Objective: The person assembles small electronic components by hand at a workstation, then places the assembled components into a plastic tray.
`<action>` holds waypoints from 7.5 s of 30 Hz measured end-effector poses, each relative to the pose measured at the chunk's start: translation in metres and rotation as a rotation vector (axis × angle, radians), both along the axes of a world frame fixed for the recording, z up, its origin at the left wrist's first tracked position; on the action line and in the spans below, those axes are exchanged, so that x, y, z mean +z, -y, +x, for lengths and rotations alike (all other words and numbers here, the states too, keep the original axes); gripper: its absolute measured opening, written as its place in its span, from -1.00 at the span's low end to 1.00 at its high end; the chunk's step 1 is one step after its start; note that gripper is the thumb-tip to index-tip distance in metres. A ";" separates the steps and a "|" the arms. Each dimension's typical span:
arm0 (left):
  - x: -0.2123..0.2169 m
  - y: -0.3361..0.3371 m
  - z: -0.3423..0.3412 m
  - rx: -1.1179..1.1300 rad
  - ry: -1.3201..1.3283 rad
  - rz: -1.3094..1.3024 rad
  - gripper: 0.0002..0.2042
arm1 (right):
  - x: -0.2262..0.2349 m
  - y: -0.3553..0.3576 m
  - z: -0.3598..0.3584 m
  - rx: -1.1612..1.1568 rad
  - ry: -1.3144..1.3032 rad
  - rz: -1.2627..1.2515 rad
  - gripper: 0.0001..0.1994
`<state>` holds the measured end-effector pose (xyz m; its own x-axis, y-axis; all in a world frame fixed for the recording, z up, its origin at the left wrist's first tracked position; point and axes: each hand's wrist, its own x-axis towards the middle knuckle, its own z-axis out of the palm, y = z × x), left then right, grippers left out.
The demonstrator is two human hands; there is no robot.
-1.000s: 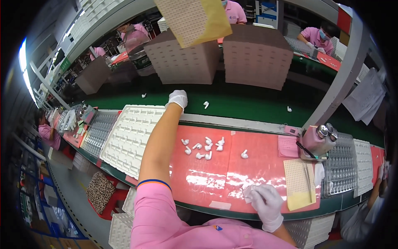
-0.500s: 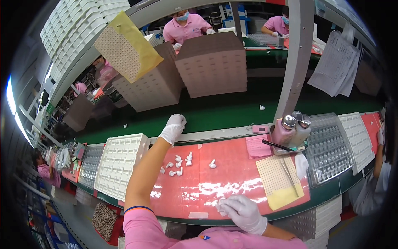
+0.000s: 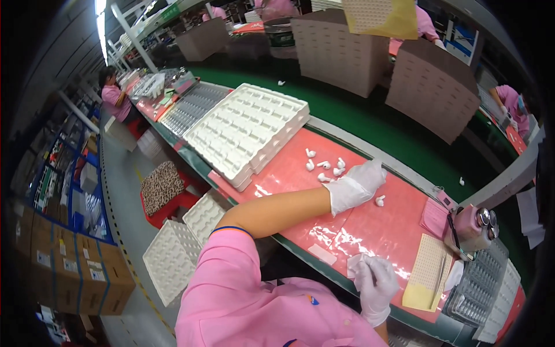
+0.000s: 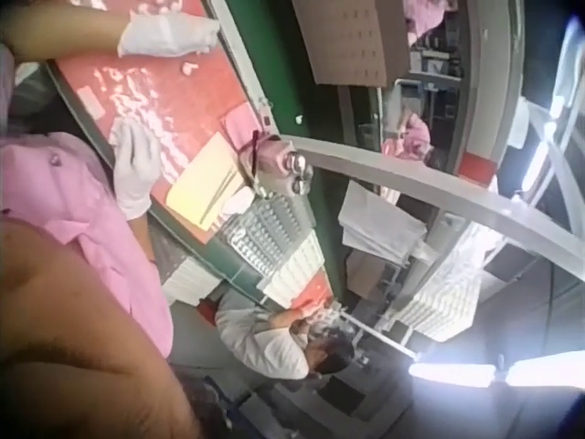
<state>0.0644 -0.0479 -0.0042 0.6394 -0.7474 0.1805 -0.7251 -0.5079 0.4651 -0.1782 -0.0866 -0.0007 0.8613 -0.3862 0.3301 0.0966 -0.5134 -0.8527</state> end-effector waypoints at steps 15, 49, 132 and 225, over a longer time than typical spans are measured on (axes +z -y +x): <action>0.035 -0.234 0.037 0.697 0.556 -0.338 -0.72 | -0.002 -0.006 0.000 -0.024 -0.037 0.122 -0.88; 0.053 -0.292 0.053 0.826 0.167 -0.904 -0.55 | 0.028 0.120 -0.050 -0.534 -0.097 -0.544 -0.76; -0.010 -0.094 -0.114 -0.085 -1.549 -0.742 -0.64 | 0.059 0.098 0.017 -0.281 0.085 -0.681 -0.89; -0.009 -0.079 -0.132 -0.011 -1.252 -0.882 -0.67 | 0.017 0.030 0.015 0.040 -0.073 1.106 -0.95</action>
<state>-0.0680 0.0315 -0.0131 0.7095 -0.7004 -0.0781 0.3486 0.2524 0.9027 -0.1633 -0.1161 0.0163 0.8829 -0.4085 -0.2316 0.0271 0.5368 -0.8433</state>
